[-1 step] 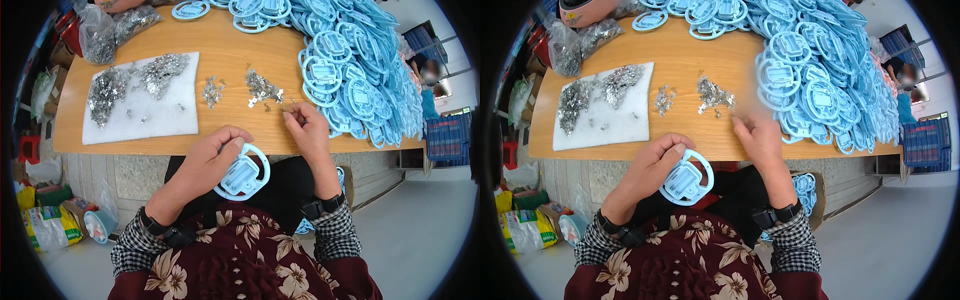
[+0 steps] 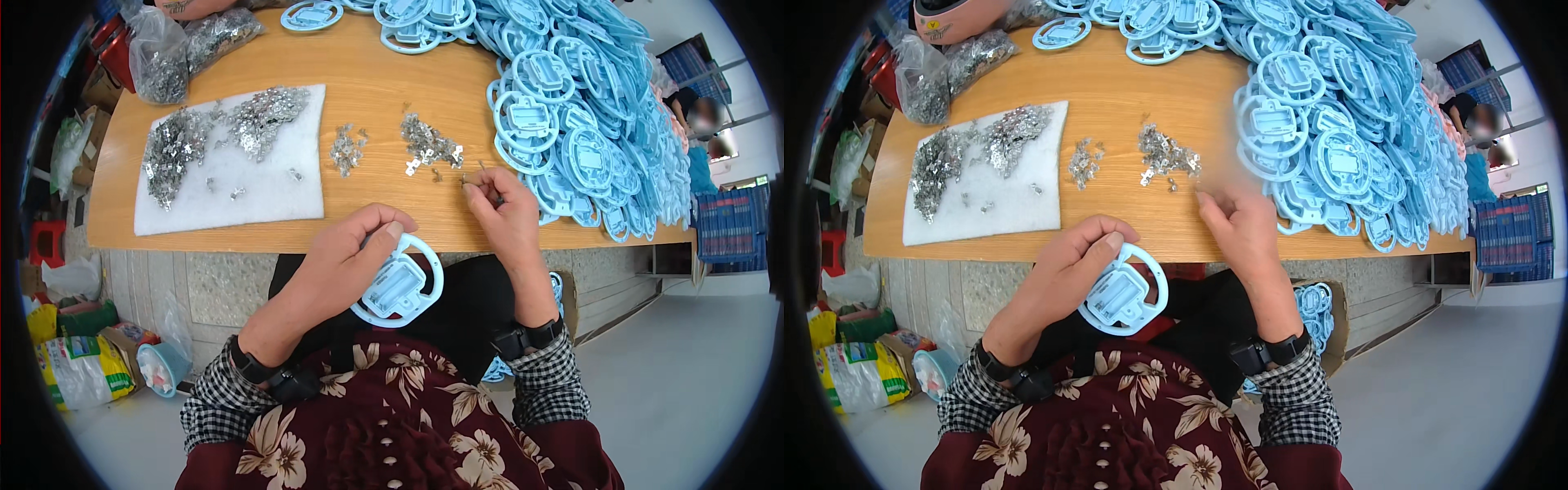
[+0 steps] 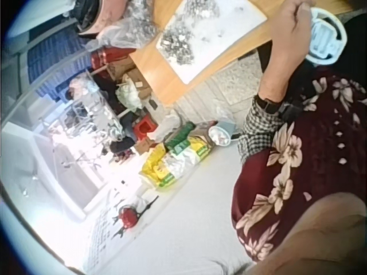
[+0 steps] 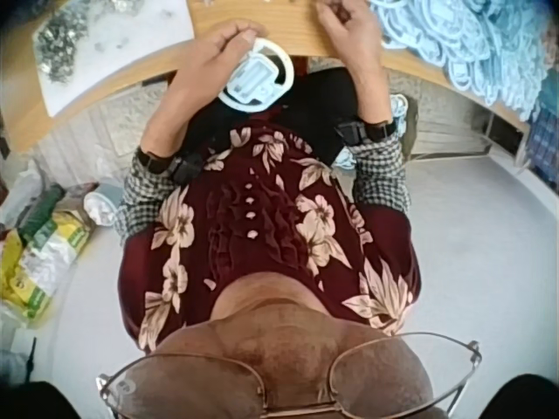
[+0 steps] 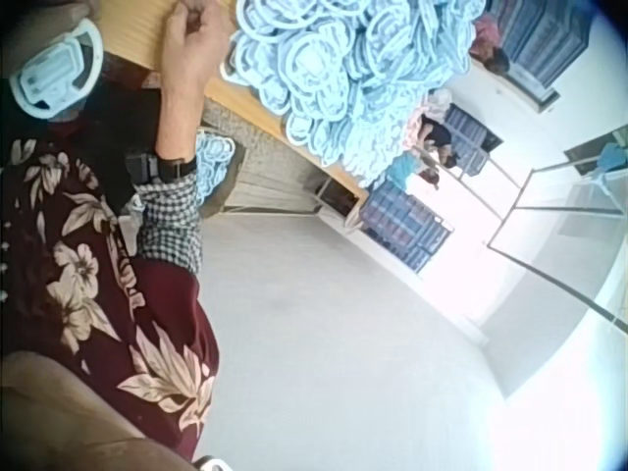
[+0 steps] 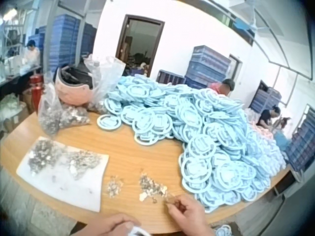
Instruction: Assembling silver metal pieces into blue plastic ring components.
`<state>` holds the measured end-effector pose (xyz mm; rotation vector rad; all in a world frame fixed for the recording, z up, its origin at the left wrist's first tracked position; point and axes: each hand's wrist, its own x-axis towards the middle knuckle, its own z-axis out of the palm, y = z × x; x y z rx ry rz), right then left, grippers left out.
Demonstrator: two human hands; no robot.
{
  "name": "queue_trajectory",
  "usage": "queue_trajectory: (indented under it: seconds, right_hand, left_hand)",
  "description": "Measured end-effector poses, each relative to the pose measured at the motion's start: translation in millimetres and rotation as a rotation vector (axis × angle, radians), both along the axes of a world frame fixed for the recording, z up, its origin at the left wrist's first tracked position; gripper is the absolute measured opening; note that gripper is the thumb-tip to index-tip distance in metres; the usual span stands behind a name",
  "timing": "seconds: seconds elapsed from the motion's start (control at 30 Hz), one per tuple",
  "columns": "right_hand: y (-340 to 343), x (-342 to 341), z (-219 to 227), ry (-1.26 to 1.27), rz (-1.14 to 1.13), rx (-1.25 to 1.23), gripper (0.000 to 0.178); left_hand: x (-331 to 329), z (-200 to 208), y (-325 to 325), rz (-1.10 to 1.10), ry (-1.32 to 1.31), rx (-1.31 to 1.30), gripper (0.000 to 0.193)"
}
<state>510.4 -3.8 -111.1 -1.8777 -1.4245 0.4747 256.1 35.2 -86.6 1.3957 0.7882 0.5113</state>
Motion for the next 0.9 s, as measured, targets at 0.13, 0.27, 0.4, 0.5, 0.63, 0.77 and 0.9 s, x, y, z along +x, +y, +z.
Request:
queue_trajectory:
  seconds: [0.13,0.27,0.4,0.5,0.63,0.77,0.9]
  right_hand:
    - [-14,-11,12,0.115,0.087,0.121,0.012]
    - [-22,-29,39,0.113,0.209,0.161,0.014]
    - [-24,-32,43,0.073,0.277,0.188,0.017]
    - [-28,-34,29,0.316,0.208,0.188,0.016]
    - [-28,-36,34,0.587,0.168,-0.039,0.016]
    - [-26,-37,36,0.63,0.164,-0.058,0.013]
    - [-27,-34,33,0.668,0.172,-0.036,0.011]
  left_hand:
    - [17,0,7,0.016,0.007,-0.042,0.028]
    - [32,4,12,-0.047,-0.004,-0.057,0.027]
    - [34,0,12,-0.055,-0.042,0.006,0.024]
    - [35,2,11,-0.031,-0.013,-0.047,0.024]
    - [34,-4,11,-0.002,-0.078,-0.018,0.023]
    - [33,-1,10,-0.02,-0.014,0.061,0.022]
    - [28,-2,9,0.037,-0.008,0.039,0.021]
